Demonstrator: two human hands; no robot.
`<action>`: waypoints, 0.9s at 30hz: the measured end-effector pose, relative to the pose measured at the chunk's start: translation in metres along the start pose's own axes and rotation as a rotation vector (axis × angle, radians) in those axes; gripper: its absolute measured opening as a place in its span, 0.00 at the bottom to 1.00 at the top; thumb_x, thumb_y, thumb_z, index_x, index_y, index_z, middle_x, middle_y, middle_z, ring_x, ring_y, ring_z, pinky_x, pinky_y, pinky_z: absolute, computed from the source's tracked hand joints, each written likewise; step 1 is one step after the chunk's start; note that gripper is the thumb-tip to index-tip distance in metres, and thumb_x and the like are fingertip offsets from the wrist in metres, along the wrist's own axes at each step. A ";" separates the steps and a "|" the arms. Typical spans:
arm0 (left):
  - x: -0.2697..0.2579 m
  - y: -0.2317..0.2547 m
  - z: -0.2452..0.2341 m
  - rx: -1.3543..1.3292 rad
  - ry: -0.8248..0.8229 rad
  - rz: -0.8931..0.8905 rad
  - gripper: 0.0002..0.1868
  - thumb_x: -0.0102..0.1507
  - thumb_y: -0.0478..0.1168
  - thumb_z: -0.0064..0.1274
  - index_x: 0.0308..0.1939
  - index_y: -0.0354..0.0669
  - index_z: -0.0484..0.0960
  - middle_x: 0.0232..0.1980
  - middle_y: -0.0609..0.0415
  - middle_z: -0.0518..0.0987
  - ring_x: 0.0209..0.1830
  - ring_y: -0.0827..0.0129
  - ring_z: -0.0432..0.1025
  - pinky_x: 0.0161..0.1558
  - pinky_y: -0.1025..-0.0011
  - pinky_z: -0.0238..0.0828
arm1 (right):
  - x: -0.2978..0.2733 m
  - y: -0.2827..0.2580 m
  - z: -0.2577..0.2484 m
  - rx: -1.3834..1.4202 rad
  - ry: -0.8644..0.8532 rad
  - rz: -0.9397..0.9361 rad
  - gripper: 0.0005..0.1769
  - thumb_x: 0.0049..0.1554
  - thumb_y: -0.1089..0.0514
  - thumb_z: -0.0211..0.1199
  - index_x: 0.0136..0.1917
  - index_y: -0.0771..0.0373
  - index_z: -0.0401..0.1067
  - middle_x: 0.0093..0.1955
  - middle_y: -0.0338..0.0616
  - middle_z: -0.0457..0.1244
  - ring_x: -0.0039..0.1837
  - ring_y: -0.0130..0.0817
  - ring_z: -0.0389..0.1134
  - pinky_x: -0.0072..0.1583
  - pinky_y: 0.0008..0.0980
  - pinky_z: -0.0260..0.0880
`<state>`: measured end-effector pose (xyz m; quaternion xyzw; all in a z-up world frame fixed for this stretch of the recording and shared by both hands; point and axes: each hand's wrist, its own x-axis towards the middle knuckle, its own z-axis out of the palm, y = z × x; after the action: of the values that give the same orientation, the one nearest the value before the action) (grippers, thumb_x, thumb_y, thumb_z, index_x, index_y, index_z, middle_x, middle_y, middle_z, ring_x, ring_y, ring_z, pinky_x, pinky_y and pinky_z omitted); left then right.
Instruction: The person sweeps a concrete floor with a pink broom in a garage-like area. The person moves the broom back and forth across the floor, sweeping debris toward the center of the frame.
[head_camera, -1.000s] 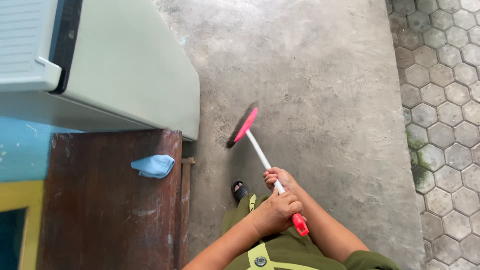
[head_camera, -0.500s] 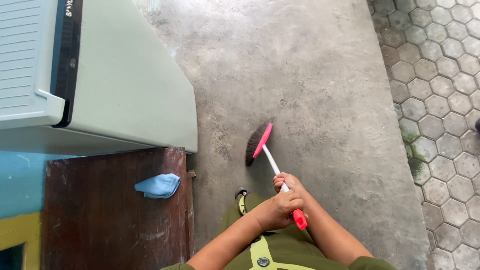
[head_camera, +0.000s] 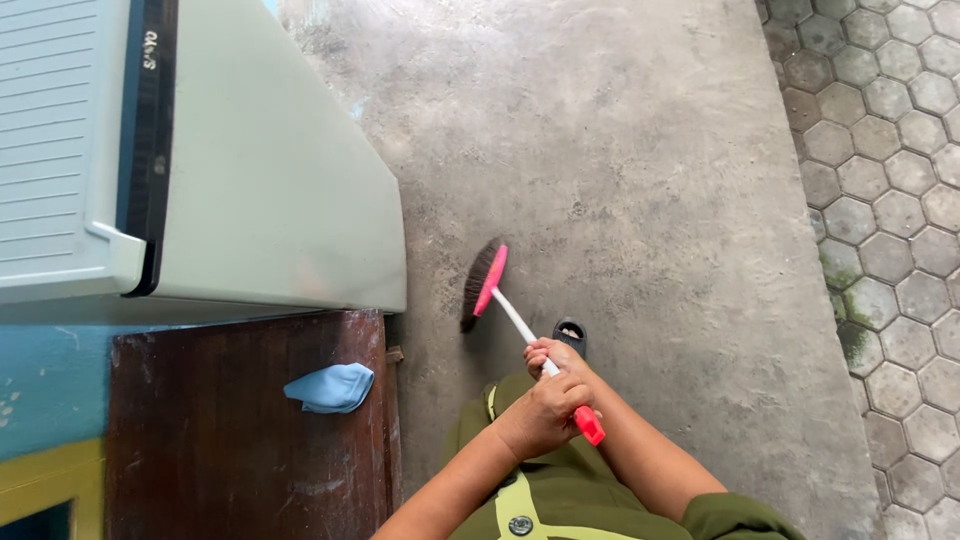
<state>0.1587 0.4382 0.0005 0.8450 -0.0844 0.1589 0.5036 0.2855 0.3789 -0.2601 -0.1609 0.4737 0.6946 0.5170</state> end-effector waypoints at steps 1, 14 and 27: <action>0.002 0.001 0.001 -0.005 -0.001 0.002 0.13 0.71 0.39 0.53 0.34 0.41 0.67 0.34 0.52 0.68 0.35 0.55 0.61 0.40 0.60 0.56 | -0.007 0.000 -0.003 0.004 0.002 -0.004 0.08 0.59 0.63 0.51 0.36 0.60 0.61 0.27 0.29 0.51 0.27 0.16 0.51 0.30 0.14 0.55; 0.053 0.001 -0.002 -0.144 0.001 0.093 0.12 0.68 0.31 0.56 0.37 0.42 0.67 0.39 0.51 0.72 0.37 0.57 0.67 0.46 0.62 0.60 | -0.105 -0.002 0.062 -0.167 0.212 -0.423 0.11 0.60 0.62 0.52 0.35 0.58 0.60 0.27 0.27 0.50 0.27 0.14 0.49 0.27 0.10 0.51; 0.116 -0.046 0.004 -0.054 0.018 -0.016 0.09 0.69 0.35 0.56 0.37 0.42 0.71 0.39 0.50 0.73 0.35 0.55 0.64 0.42 0.61 0.57 | -0.031 -0.116 0.033 0.047 -0.037 0.015 0.09 0.61 0.61 0.52 0.38 0.61 0.60 0.26 0.28 0.50 0.28 0.17 0.51 0.32 0.15 0.57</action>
<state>0.2823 0.4584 0.0020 0.8302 -0.0771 0.1603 0.5283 0.4075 0.3904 -0.2788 -0.1324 0.4812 0.6900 0.5242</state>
